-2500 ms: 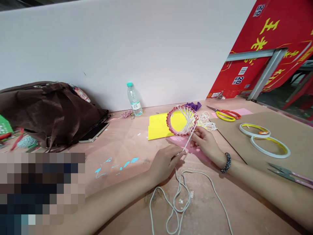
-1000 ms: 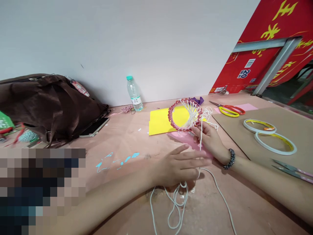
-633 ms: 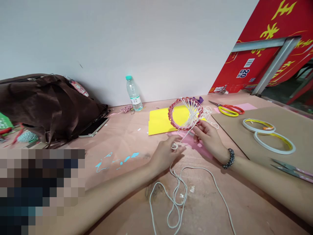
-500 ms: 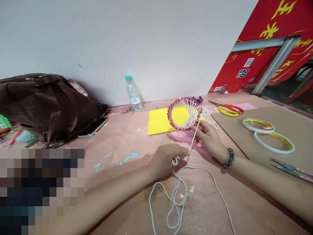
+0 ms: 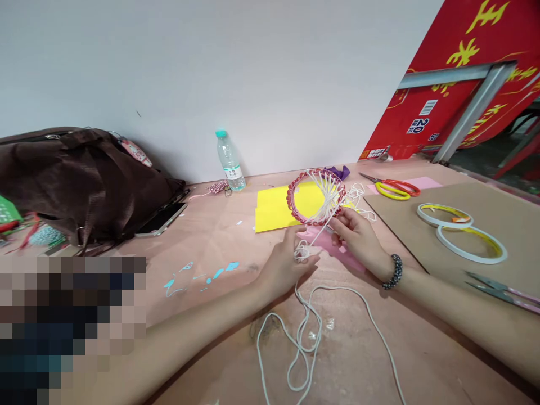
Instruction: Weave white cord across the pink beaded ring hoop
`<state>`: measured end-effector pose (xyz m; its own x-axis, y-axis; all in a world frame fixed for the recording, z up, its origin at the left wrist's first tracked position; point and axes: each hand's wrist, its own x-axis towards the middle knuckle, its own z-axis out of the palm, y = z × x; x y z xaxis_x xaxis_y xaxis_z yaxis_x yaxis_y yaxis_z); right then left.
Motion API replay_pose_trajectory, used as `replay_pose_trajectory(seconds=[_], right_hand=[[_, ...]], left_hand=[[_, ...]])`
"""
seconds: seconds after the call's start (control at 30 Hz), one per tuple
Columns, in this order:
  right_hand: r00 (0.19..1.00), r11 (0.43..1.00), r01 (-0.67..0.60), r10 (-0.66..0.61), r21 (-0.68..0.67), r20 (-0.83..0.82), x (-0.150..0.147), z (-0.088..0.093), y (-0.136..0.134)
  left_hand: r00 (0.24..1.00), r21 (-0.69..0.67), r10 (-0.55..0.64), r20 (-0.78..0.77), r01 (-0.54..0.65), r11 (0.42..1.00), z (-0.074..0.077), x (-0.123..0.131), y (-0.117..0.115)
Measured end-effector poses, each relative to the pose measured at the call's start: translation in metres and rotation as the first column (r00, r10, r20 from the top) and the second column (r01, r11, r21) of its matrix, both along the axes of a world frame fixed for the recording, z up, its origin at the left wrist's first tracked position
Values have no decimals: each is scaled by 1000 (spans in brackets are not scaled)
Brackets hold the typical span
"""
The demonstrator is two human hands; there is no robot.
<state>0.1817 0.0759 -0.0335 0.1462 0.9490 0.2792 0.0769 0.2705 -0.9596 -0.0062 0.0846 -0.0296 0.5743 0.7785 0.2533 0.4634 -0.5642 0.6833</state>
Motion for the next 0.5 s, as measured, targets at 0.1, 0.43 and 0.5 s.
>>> replay_pose_trajectory(seconds=[0.1,0.43,0.5], right_hand=[[1000,1000,-10,10,3,-5,0,0,-1],[1000,1000,2,-2,-8,2,-2,2,-1],[1000,1000,-4,4,-14,-4,-1,1,-1]], left_hand=[[984,231,-169,-55,177,957,2,-1,-1],[799,631,-538,-268,568,529,4,-5,-9],[851,500,-491,-188,513,698,1,-6,-9]])
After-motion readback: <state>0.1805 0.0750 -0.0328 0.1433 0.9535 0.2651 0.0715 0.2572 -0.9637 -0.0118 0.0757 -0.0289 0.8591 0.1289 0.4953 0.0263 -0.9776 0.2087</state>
